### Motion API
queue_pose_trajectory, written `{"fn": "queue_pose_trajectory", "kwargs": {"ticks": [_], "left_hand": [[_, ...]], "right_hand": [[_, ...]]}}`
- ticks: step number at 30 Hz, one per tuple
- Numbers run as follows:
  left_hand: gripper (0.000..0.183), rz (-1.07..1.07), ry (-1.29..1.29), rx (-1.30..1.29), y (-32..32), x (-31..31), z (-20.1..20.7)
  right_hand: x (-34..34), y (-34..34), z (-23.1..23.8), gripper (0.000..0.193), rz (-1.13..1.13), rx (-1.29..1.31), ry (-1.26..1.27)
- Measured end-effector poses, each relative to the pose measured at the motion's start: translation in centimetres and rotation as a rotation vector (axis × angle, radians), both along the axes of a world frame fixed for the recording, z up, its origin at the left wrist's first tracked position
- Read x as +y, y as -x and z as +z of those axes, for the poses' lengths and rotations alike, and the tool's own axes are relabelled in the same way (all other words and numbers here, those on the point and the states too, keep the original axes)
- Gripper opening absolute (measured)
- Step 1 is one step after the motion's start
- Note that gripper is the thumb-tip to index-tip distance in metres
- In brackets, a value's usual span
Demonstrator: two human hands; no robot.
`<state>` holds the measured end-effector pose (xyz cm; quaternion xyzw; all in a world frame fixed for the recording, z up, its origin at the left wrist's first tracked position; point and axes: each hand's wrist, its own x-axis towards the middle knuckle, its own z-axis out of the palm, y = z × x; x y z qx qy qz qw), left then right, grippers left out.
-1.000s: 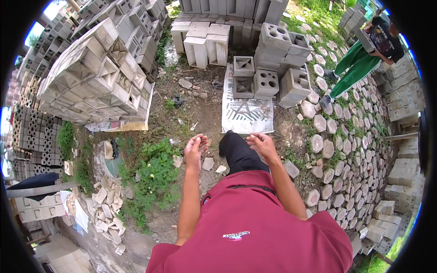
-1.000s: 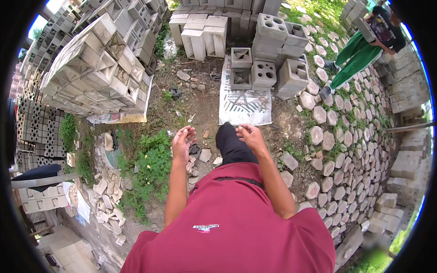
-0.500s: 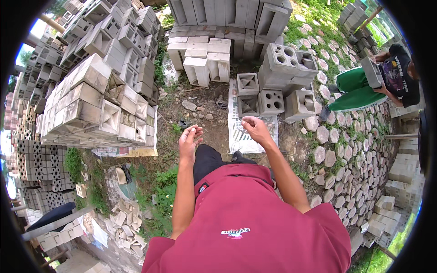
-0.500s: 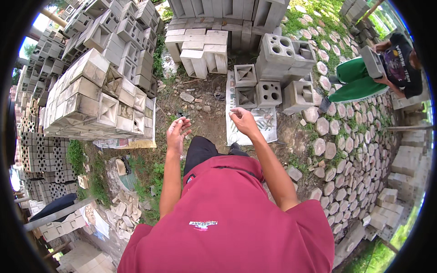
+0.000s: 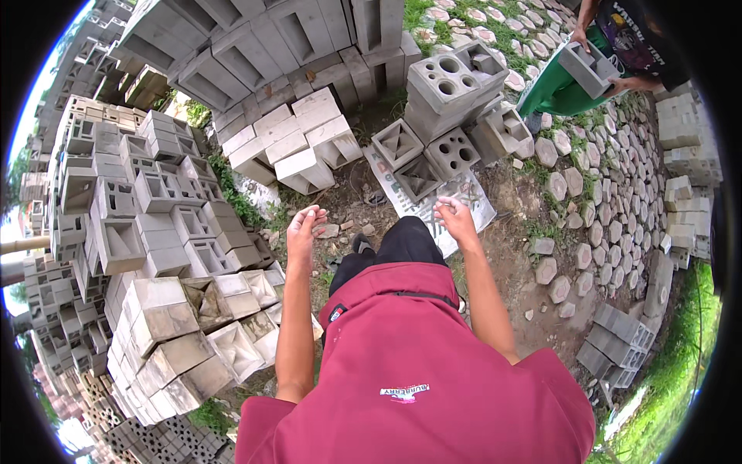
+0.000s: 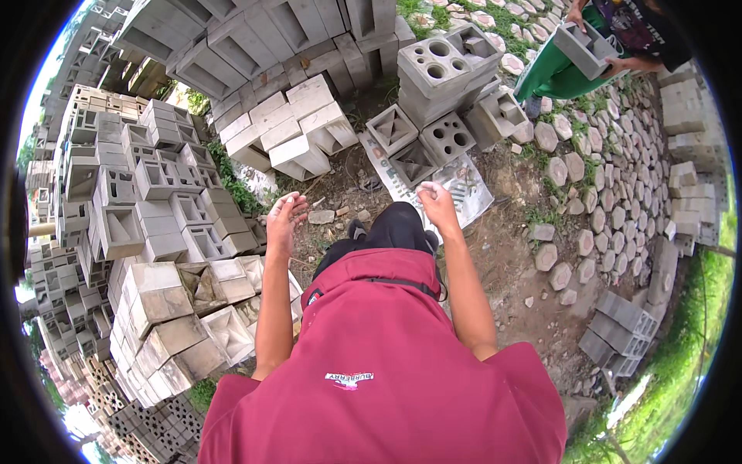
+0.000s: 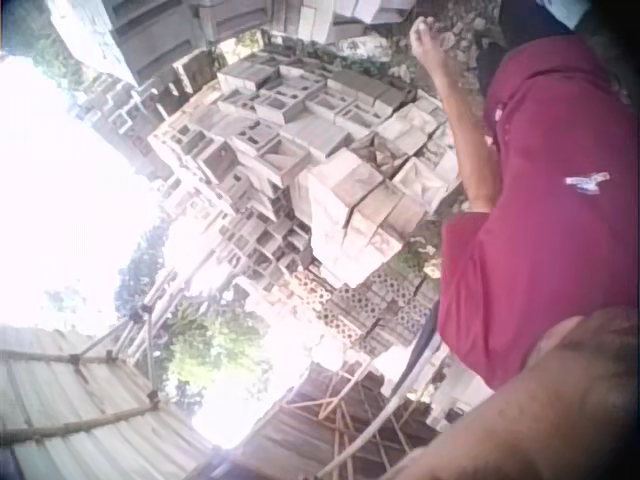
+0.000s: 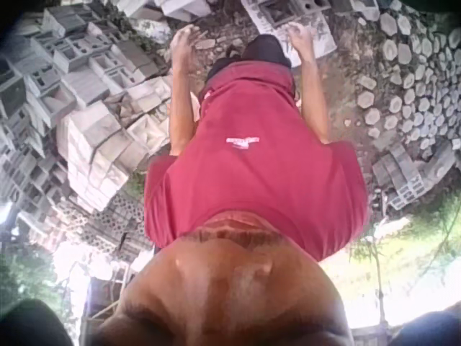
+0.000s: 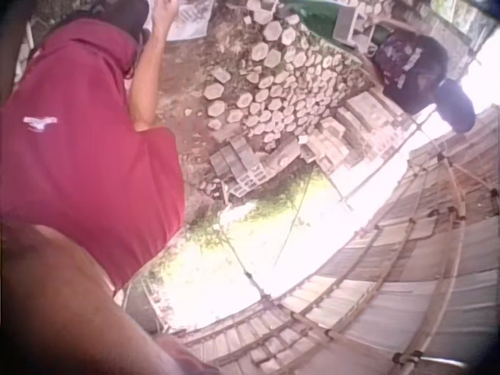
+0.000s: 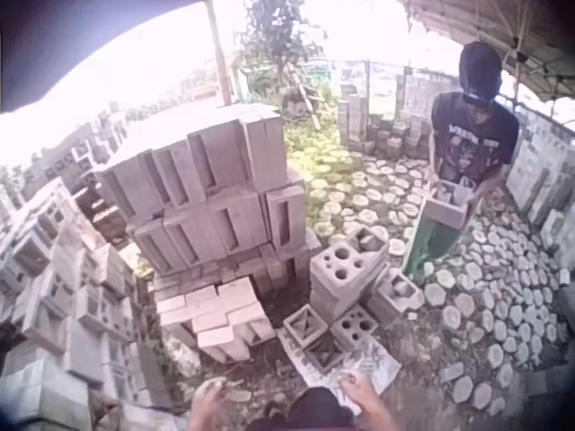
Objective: The person stacks concrete blocks by picking them up from one pile and placing them into a new organized arrangement on the ground.
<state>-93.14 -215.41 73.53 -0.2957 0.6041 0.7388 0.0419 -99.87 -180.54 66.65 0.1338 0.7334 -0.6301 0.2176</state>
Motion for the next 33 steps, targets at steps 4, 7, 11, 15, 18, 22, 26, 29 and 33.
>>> {"fn": "queue_pose_trajectory", "kwargs": {"ticks": [4, 7, 11, 15, 18, 22, 26, 29, 33], "left_hand": [[0.031, -0.123, 0.065, -0.091, 6.6, -3.9, -0.5], [0.031, -0.187, 0.063, -0.093, 11.6, -4.6, -0.1], [0.031, -0.231, 0.064, -0.143, 17.2, -4.5, -3.3], [0.032, -0.355, 0.091, -0.187, 22.2, -2.6, -6.8], [0.033, -0.494, 0.061, -0.208, 26.2, -0.3, -12.0], [0.029, -0.622, 0.112, -0.153, 30.7, 1.8, -21.5], [0.029, -0.819, 0.355, -0.132, 36.9, 4.4, -33.2], [0.034, -0.874, 0.484, -0.054, 41.1, 6.2, -41.7], [0.044, -0.9, 0.84, 0.096, 46.7, 5.4, -53.9]], "right_hand": [[-4.2, 1.1, -0.7, 0.036, -0.141, -0.032, 0.056], [-5.8, 2.6, -3.2, 0.035, -0.234, -0.068, 0.033], [-6.8, 6.9, -9.1, 0.042, -0.145, -0.097, -0.227], [-8.4, 13.4, -10.7, 0.043, -0.045, -0.109, -0.272], [-7.8, 17.5, -15.0, 0.041, 0.038, -0.075, -0.425], [-7.4, 20.6, -23.9, 0.044, 0.265, -0.201, -0.555], [-6.1, 22.7, -35.1, 0.05, 0.106, -0.266, -0.53], [-6.5, 24.0, -44.4, 0.055, -0.109, -0.374, -0.424], [-10.1, 26.3, -53.6, 0.08, -0.222, -0.366, -0.513]]}}
